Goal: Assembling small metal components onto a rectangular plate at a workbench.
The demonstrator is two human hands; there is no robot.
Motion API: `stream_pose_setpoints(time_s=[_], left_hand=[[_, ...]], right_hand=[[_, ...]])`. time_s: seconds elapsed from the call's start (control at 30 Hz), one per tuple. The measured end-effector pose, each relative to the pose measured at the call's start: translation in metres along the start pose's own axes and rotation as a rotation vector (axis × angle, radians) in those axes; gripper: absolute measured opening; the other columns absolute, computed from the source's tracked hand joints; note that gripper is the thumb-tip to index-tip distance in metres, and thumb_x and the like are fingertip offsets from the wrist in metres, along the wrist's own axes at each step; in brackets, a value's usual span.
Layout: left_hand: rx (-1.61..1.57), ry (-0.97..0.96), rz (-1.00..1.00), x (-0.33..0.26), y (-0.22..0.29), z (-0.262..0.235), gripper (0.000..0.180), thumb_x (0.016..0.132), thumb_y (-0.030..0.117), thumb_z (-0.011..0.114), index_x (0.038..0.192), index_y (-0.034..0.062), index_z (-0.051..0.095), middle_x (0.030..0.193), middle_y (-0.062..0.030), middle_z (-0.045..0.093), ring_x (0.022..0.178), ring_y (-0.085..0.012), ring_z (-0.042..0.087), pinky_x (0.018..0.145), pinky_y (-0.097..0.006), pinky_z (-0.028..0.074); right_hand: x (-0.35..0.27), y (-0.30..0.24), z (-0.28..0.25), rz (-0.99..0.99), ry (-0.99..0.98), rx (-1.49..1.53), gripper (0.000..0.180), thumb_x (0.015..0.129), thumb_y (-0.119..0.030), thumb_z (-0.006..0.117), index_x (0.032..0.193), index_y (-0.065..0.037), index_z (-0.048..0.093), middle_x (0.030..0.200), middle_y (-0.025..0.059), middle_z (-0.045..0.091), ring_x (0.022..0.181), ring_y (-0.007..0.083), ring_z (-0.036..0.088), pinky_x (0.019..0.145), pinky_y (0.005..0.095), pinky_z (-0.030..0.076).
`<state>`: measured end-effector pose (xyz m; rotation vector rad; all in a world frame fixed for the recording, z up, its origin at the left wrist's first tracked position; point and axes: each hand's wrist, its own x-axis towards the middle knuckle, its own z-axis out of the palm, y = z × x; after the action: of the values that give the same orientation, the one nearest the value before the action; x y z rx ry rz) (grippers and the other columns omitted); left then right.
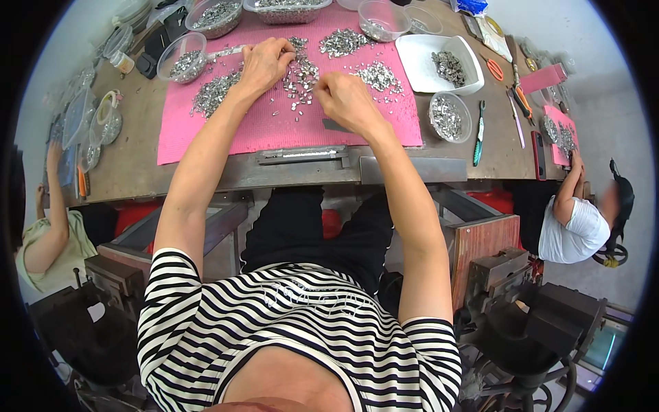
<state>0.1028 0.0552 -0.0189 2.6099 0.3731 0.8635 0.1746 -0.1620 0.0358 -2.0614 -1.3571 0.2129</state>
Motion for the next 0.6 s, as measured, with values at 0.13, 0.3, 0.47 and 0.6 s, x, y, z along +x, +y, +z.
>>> stream_pose_setpoints(time_s=[0.13, 0.3, 0.47, 0.6], left_hand=[[-0.018, 0.086, 0.038, 0.002, -0.009, 0.004, 0.014, 0.09, 0.019, 0.068, 0.094, 0.0065, 0.072, 0.09, -0.0104, 0.072, 0.084, -0.0301, 0.068, 0.082, -0.046, 0.045], [-0.164, 0.061, 0.073, -0.004, 0.016, -0.016, 0.015, 0.09, 0.016, 0.067, 0.096, 0.0026, 0.072, 0.088, -0.0146, 0.073, 0.075, -0.0298, 0.07, 0.071, -0.041, 0.055], [-0.222, -0.306, 0.157, -0.068, 0.071, -0.034, 0.009, 0.091, 0.015, 0.068, 0.096, 0.0077, 0.066, 0.088, -0.0079, 0.066, 0.094, -0.025, 0.064, 0.099, -0.047, 0.033], [-0.183, -0.2, 0.209, -0.09, 0.075, -0.03, 0.008, 0.091, 0.015, 0.068, 0.097, 0.0088, 0.068, 0.089, -0.0081, 0.067, 0.093, -0.0255, 0.064, 0.096, -0.046, 0.033]], right_hand=[[-0.035, -0.006, 0.001, -0.006, -0.063, 0.013, 0.017, 0.087, -0.013, 0.071, 0.092, 0.004, 0.07, 0.081, 0.0182, 0.068, 0.07, 0.0303, 0.066, 0.065, 0.041, 0.05], [-0.051, 0.009, 0.008, -0.03, 0.045, -0.047, 0.015, 0.085, -0.011, 0.074, 0.092, 0.002, 0.071, 0.083, 0.0156, 0.068, 0.071, 0.0295, 0.065, 0.065, 0.0402, 0.05], [-0.055, 0.009, 0.006, -0.074, 0.129, 0.005, 0.013, 0.086, -0.009, 0.073, 0.094, 0.0, 0.072, 0.083, 0.0145, 0.067, 0.076, 0.031, 0.065, 0.068, 0.0411, 0.05], [-0.053, -0.003, 0.012, -0.119, 0.138, -0.004, 0.013, 0.086, -0.01, 0.074, 0.093, 0.001, 0.071, 0.082, 0.015, 0.066, 0.078, 0.0321, 0.064, 0.07, 0.0414, 0.05]])
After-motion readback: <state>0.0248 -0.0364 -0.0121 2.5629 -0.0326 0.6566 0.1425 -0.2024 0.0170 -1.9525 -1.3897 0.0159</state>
